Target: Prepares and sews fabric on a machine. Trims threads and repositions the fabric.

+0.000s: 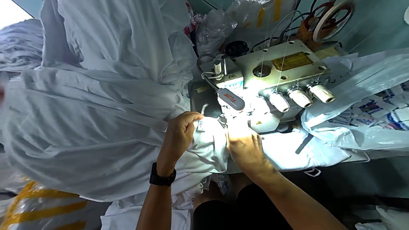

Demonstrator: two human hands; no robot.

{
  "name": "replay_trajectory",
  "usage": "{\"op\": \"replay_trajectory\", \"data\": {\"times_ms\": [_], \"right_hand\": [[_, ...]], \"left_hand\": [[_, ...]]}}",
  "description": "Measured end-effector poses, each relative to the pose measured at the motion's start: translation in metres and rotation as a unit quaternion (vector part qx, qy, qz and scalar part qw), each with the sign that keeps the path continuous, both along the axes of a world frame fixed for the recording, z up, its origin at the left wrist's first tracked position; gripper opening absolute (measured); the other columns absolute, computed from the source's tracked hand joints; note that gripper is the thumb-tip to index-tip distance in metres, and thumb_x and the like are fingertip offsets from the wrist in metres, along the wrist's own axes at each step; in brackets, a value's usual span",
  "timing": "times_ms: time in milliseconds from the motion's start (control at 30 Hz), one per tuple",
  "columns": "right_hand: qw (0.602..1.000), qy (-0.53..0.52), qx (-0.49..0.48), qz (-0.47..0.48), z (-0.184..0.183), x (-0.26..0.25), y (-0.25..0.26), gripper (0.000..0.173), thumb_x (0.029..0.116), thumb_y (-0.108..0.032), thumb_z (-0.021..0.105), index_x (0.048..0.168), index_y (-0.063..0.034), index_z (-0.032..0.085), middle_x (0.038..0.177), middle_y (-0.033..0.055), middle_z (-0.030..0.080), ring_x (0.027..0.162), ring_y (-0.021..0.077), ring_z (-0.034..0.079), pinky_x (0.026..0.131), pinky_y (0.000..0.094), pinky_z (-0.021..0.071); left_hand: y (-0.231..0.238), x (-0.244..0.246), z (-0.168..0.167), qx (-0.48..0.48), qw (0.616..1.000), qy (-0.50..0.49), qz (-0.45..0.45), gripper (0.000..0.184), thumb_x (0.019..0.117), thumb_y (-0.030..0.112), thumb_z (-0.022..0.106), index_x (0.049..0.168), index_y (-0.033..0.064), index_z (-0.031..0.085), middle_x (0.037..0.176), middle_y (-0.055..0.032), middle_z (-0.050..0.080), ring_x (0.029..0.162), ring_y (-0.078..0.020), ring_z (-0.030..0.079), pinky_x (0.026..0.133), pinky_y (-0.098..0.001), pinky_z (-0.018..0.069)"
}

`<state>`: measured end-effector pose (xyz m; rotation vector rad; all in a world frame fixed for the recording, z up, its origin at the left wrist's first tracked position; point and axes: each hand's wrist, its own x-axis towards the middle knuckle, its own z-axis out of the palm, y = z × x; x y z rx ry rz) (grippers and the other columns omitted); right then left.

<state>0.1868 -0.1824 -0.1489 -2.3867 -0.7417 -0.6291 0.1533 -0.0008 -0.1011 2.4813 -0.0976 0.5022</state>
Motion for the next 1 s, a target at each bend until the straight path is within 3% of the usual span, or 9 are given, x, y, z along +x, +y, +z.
{"op": "replay_trajectory", "data": {"times_ms": [133, 233, 333, 467, 667, 767, 833, 933, 1000], "right_hand": [[0.998, 0.001, 0.052, 0.043, -0.01, 0.012, 0.003, 0.022, 0.0924, -0.001, 0.06, 0.106, 0.0118, 0.071, 0.091, 0.0274, 0.07, 0.075, 0.0416, 0.071, 0.06, 0.049, 0.0571], [0.98, 0.08, 0.162, 0.083, -0.008, 0.018, -0.005, 0.018, 0.0954, -0.006, 0.06, 0.098, 0.0064, 0.074, 0.085, 0.0193, 0.071, 0.077, 0.0295, 0.071, 0.069, 0.0414, 0.0588], [0.924, 0.263, 0.255, 0.112, 0.007, 0.018, -0.017, 0.013, 0.0935, -0.009, 0.065, 0.092, 0.0007, 0.074, 0.077, 0.0045, 0.064, 0.067, 0.0043, 0.056, 0.065, 0.02, 0.0475], [0.829, 0.424, 0.326, 0.162, 0.018, 0.018, -0.016, 0.008, 0.0915, -0.005, 0.067, 0.094, -0.0026, 0.074, 0.067, -0.0058, 0.06, 0.053, -0.0042, 0.049, 0.052, 0.0132, 0.0433], [0.833, 0.43, 0.296, 0.184, 0.027, 0.022, -0.007, 0.009, 0.0956, -0.006, 0.065, 0.093, -0.0028, 0.074, 0.068, -0.0041, 0.059, 0.054, -0.0013, 0.048, 0.053, 0.0163, 0.0424], [0.864, 0.354, 0.309, 0.182, 0.027, 0.02, -0.014, 0.008, 0.0917, -0.007, 0.069, 0.097, -0.0035, 0.074, 0.077, -0.0037, 0.066, 0.061, -0.0038, 0.055, 0.058, 0.0145, 0.0478], [0.879, 0.297, 0.327, 0.18, 0.02, 0.018, -0.015, 0.023, 0.0856, -0.014, 0.073, 0.105, -0.0018, 0.072, 0.084, -0.0024, 0.067, 0.063, -0.0058, 0.055, 0.058, 0.0116, 0.0476], [0.882, 0.266, 0.303, 0.243, 0.0, 0.008, -0.01, 0.052, 0.086, -0.03, 0.078, 0.124, 0.0033, 0.067, 0.1, 0.0019, 0.069, 0.068, -0.0076, 0.047, 0.061, 0.0112, 0.0403], [0.841, 0.267, 0.253, 0.397, -0.013, -0.003, -0.008, 0.028, 0.0911, -0.021, 0.069, 0.105, 0.003, 0.071, 0.087, 0.0035, 0.068, 0.071, -0.0042, 0.055, 0.066, 0.0143, 0.0479]], "left_hand": [[-0.002, -0.001, 0.004, -0.012, 1.0, 0.014, -0.018, 0.032, 0.094, -0.004, 0.05, 0.115, 0.0002, 0.073, 0.12, -0.01, 0.071, 0.095, -0.0078, 0.067, 0.08, -0.0217, 0.0538], [0.0, -0.002, 0.004, -0.021, 0.999, 0.008, -0.039, 0.034, 0.0918, -0.006, 0.052, 0.12, -0.002, 0.071, 0.127, -0.0125, 0.069, 0.107, -0.0113, 0.067, 0.089, -0.0245, 0.0549], [0.0, -0.004, 0.005, -0.027, 0.998, 0.0, -0.06, 0.037, 0.0892, -0.008, 0.055, 0.124, -0.004, 0.068, 0.13, -0.0152, 0.067, 0.116, -0.0145, 0.066, 0.096, -0.0271, 0.0538], [-0.002, -0.006, 0.007, -0.026, 0.997, 0.001, -0.076, 0.037, 0.0882, -0.009, 0.056, 0.124, -0.0054, 0.067, 0.13, -0.0164, 0.066, 0.119, -0.0172, 0.065, 0.1, -0.0298, 0.0529], [-0.008, -0.012, 0.012, -0.008, 0.997, -0.003, -0.083, 0.039, 0.0884, -0.009, 0.058, 0.126, -0.005, 0.066, 0.132, -0.016, 0.065, 0.119, -0.0174, 0.065, 0.098, -0.0296, 0.0538], [-0.001, -0.017, 0.017, 0.027, 0.999, 0.014, -0.027, 0.035, 0.0918, -0.003, 0.062, 0.127, -0.0062, 0.066, 0.135, -0.021, 0.062, 0.107, -0.0228, 0.067, 0.086, -0.0334, 0.0556], [0.003, -0.022, 0.021, 0.028, 0.999, 0.019, -0.009, 0.017, 0.0948, 0.002, 0.064, 0.107, -0.0061, 0.073, 0.128, -0.0214, 0.066, 0.108, -0.0235, 0.069, 0.091, -0.0346, 0.0567], [0.006, -0.048, 0.049, 0.002, 0.996, -0.066, -0.063, 0.015, 0.0983, 0.004, 0.059, 0.096, -0.0028, 0.072, 0.101, -0.0096, 0.072, 0.094, -0.0087, 0.069, 0.088, -0.0237, 0.0563], [-0.007, -0.095, 0.095, -0.013, 0.987, -0.131, -0.091, 0.018, 0.1013, 0.013, 0.057, 0.092, 0.0038, 0.069, 0.089, 0.0014, 0.069, 0.09, -0.0015, 0.065, 0.092, -0.0228, 0.0534]]}}
